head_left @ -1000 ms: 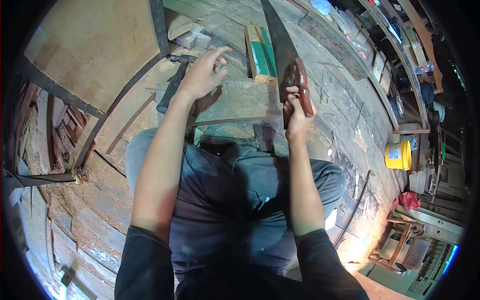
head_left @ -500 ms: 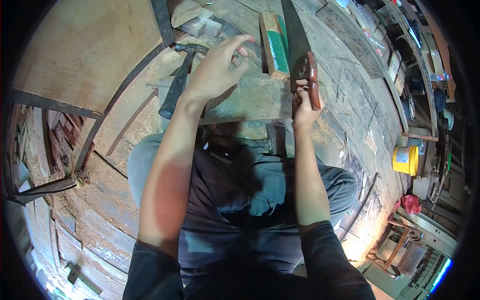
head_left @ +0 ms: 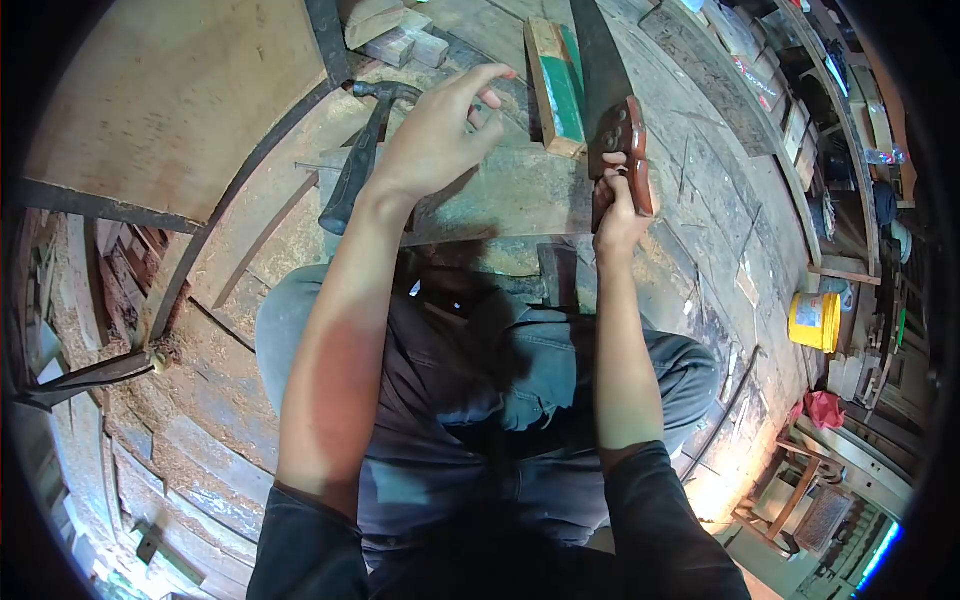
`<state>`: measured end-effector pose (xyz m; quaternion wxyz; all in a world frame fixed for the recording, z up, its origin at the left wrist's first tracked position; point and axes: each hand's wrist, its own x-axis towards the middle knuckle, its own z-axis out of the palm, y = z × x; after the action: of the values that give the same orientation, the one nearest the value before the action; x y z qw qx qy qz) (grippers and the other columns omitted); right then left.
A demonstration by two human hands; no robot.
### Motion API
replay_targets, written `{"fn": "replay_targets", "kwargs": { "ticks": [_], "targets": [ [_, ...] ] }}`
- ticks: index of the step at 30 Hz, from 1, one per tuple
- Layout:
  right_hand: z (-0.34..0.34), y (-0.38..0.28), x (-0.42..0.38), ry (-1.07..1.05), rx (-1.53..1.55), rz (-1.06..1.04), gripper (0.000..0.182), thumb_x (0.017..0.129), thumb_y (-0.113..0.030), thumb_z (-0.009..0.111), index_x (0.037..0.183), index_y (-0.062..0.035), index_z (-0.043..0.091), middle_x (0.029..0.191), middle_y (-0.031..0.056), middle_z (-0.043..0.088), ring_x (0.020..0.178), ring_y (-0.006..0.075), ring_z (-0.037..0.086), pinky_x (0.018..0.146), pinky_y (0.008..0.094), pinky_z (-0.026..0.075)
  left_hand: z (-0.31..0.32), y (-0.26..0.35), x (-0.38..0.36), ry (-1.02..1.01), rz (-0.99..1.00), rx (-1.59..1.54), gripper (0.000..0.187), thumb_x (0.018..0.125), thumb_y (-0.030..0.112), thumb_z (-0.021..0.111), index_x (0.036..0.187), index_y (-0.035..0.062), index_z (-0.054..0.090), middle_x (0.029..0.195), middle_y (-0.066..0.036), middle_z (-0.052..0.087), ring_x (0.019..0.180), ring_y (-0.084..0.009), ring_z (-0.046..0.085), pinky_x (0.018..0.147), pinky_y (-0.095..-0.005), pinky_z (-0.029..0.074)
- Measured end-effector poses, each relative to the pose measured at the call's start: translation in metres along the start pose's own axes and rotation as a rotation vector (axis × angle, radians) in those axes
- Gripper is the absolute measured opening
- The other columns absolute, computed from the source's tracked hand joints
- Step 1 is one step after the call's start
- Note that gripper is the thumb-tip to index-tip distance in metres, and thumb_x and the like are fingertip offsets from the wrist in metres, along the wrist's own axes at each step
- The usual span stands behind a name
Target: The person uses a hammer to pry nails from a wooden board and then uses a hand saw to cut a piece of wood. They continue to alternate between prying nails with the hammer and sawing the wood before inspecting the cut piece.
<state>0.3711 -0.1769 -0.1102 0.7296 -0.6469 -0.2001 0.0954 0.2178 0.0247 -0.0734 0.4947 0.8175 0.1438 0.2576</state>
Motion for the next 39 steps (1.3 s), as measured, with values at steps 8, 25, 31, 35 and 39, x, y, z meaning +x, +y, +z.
{"fn": "replay_targets", "kwargs": {
  "ticks": [8,25,31,35,39],
  "targets": [
    [0.014,0.009,0.018,0.024,0.039,-0.005,0.017,0.084,0.007,0.054,0.096,0.0041,0.066,0.071,0.0003,0.053,0.055,0.0066,0.046,0.051,0.0213,0.036,-0.001,0.002,0.0,-0.003,-0.049,0.004,0.048,0.09,0.009,0.062,0.136,0.0169,0.053,0.101,-0.004,0.059,0.08,-0.014,0.057,0.075,-0.0299,0.051],
    [-0.005,0.025,-0.002,-0.017,-0.271,-0.118,0.006,0.084,0.0,0.059,0.084,-0.0018,0.065,0.067,-0.0018,0.054,0.058,0.0061,0.048,0.054,0.0247,0.039,0.0,-0.014,0.003,0.03,0.089,0.008,0.048,0.089,0.007,0.061,0.136,0.0145,0.054,0.101,-0.005,0.059,0.079,-0.0131,0.059,0.068,-0.0291,0.052],
    [-0.013,-0.004,-0.03,0.003,-0.212,0.004,0.006,0.087,-0.002,0.059,0.084,-0.0023,0.064,0.067,-0.0029,0.053,0.057,0.0062,0.047,0.053,0.0243,0.037,-0.002,-0.012,0.0,-0.016,-0.051,0.034,0.048,0.09,0.007,0.061,0.137,0.0133,0.053,0.102,-0.006,0.058,0.08,-0.0144,0.059,0.076,-0.0298,0.053],
    [-0.033,-0.016,-0.066,0.011,-0.199,0.104,0.008,0.09,-0.004,0.058,0.087,-0.0033,0.066,0.067,-0.0023,0.054,0.056,0.0051,0.049,0.051,0.0223,0.037,-0.001,-0.017,-0.001,0.023,0.031,0.015,0.048,0.086,0.012,0.064,0.133,0.0127,0.054,0.102,-0.009,0.062,0.078,-0.0185,0.059,0.078,-0.0333,0.051],
    [-0.055,-0.029,-0.115,0.003,-0.104,0.18,0.007,0.09,-0.002,0.056,0.089,-0.0016,0.063,0.067,-0.0009,0.051,0.055,0.0065,0.047,0.05,0.0218,0.036,0.002,-0.02,-0.004,0.012,0.03,0.053,0.048,0.087,0.012,0.063,0.134,0.0135,0.054,0.104,-0.009,0.062,0.079,-0.0186,0.06,0.079,-0.0336,0.051]
  ]
}}
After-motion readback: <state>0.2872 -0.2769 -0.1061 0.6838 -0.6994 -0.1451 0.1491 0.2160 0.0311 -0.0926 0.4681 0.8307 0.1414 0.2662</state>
